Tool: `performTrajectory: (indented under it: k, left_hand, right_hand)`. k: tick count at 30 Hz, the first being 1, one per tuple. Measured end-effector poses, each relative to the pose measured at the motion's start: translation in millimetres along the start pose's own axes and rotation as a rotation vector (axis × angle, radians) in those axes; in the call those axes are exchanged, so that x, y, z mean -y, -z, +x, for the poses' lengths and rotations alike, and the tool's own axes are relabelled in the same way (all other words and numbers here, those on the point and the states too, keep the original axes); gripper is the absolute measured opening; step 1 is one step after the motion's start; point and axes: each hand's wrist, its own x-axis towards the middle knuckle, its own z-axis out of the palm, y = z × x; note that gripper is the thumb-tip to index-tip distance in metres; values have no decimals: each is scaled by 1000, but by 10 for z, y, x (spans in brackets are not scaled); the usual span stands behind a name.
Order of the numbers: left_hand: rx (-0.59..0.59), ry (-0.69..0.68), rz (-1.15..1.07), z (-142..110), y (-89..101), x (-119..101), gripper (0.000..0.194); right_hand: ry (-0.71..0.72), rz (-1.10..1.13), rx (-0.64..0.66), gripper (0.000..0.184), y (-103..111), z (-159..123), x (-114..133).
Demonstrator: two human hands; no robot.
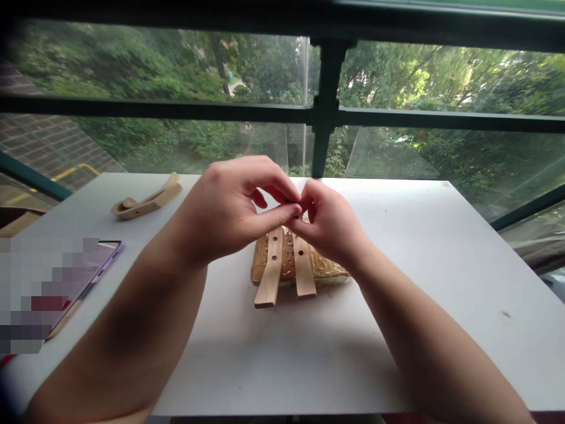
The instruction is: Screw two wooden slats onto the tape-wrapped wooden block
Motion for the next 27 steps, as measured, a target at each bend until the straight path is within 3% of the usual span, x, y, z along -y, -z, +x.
performTrajectory:
  k: [4, 9, 11, 18, 22, 27]
  left_hand:
    - [14, -15, -16, -6, 36, -13, 12]
    - [-13, -30, -75, -12, 70, 26, 14]
    - [-6, -16, -84, -12, 78, 46, 14]
    - [40, 6, -53, -25, 99, 30, 19]
    - [45, -1, -58, -33, 105, 9, 23]
    - [37, 8, -61, -10, 64, 19, 14]
  right_hand:
    - [41, 49, 22, 17, -10, -4, -13]
    - [72, 410, 258, 7, 70, 12, -45]
    - [74, 469, 288, 11, 111, 24, -52]
    - [118, 150, 230, 20, 139, 21, -30]
    - [61, 123, 138, 9, 69, 8, -32]
    - [-12, 128, 52, 21, 16, 20, -79]
